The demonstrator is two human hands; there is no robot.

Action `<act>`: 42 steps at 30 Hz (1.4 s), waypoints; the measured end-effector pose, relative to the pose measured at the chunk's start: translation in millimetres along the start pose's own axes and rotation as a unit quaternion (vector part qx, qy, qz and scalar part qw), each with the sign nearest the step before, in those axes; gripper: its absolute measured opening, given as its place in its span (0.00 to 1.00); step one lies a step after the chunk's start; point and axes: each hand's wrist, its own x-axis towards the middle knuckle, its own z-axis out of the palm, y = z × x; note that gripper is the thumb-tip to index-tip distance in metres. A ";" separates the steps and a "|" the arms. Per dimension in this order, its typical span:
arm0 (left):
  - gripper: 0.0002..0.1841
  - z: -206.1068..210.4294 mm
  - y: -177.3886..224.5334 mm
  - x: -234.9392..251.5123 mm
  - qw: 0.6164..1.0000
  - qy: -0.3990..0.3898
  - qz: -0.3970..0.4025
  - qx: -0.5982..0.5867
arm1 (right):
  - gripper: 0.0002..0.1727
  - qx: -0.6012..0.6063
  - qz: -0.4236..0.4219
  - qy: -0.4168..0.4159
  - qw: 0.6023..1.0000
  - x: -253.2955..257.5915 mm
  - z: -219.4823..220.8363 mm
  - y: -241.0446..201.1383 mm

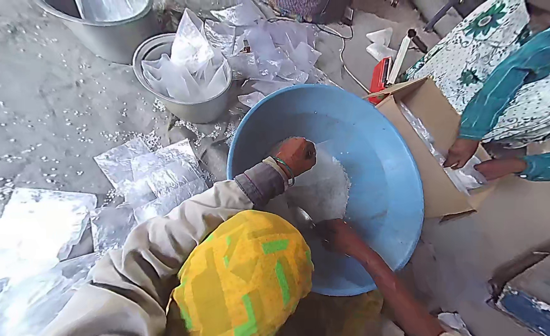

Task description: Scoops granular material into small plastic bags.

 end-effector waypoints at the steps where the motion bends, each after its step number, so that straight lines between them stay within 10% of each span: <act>1: 0.16 -0.1 -0.5 0.3 1.000 -0.002 -0.003 -0.003 | 0.16 0.055 -0.012 0.003 0.998 -4.8 0.1 1.4; 14: 0.15 2.6 -2.8 1.0 1.000 0.009 0.003 -0.021 | 0.11 0.362 -0.083 0.241 0.896 -85.5 -9.5 -17.5; 30: 0.15 -0.3 1.5 -1.9 0.998 0.004 -0.035 -0.051 | 0.17 0.046 -0.021 0.461 0.886 -59.4 -5.8 -46.8; 38: 0.15 -2.1 2.2 -3.1 0.997 0.047 -0.059 0.009 | 0.23 -0.165 0.215 0.214 0.939 -56.0 -21.4 -32.3; 42: 0.15 0.0 1.0 -1.6 0.997 0.046 -0.053 0.012 | 0.22 -0.213 0.147 0.134 0.957 -17.9 -4.0 -16.5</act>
